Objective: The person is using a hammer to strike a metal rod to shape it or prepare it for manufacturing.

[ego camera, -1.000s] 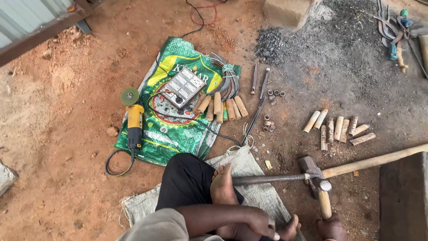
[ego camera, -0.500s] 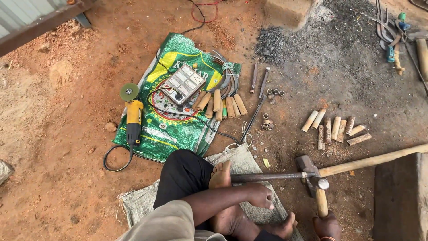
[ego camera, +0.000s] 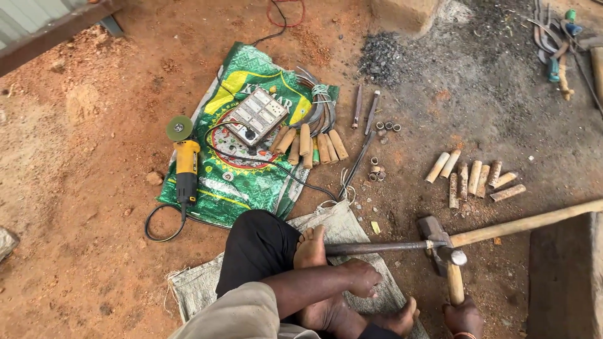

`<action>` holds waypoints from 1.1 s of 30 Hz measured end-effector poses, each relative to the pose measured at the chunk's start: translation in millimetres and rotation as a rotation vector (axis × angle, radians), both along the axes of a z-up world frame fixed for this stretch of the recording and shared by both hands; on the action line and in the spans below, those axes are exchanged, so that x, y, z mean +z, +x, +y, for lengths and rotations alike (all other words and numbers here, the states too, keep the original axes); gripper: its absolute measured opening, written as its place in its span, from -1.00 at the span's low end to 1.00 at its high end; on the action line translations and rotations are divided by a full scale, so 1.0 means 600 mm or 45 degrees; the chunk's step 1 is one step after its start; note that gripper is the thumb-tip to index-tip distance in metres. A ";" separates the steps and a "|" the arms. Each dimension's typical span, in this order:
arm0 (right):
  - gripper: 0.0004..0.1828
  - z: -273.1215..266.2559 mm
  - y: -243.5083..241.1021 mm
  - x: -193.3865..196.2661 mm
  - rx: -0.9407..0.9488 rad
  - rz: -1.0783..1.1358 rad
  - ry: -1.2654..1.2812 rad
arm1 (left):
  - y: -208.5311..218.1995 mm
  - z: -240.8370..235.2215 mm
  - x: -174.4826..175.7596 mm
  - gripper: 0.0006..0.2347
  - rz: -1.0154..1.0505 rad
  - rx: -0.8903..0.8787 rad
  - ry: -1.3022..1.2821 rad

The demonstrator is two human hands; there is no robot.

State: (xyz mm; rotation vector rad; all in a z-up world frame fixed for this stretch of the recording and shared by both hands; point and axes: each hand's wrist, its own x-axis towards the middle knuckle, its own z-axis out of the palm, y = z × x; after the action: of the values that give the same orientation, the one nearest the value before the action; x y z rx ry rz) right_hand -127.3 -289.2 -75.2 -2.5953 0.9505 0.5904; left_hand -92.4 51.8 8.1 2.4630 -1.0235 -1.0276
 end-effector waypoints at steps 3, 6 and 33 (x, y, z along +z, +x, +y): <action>-0.38 -0.001 0.004 -0.010 0.015 0.026 -0.019 | -0.003 0.000 -0.015 -0.66 -0.051 0.004 -0.045; -0.38 -0.024 0.002 -0.048 0.002 -0.006 0.006 | -0.001 0.000 -0.006 -0.65 -0.023 -0.013 -0.006; -0.43 0.024 -0.009 0.057 -0.078 -0.016 0.110 | 0.062 -0.041 0.005 -0.57 -0.253 0.579 0.015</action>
State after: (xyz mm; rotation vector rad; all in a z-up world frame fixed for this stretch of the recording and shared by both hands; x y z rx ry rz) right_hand -132.7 -275.1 -40.8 -2.4819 0.9745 0.5848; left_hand -55.2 27.3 11.2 2.6676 -0.4620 -0.6552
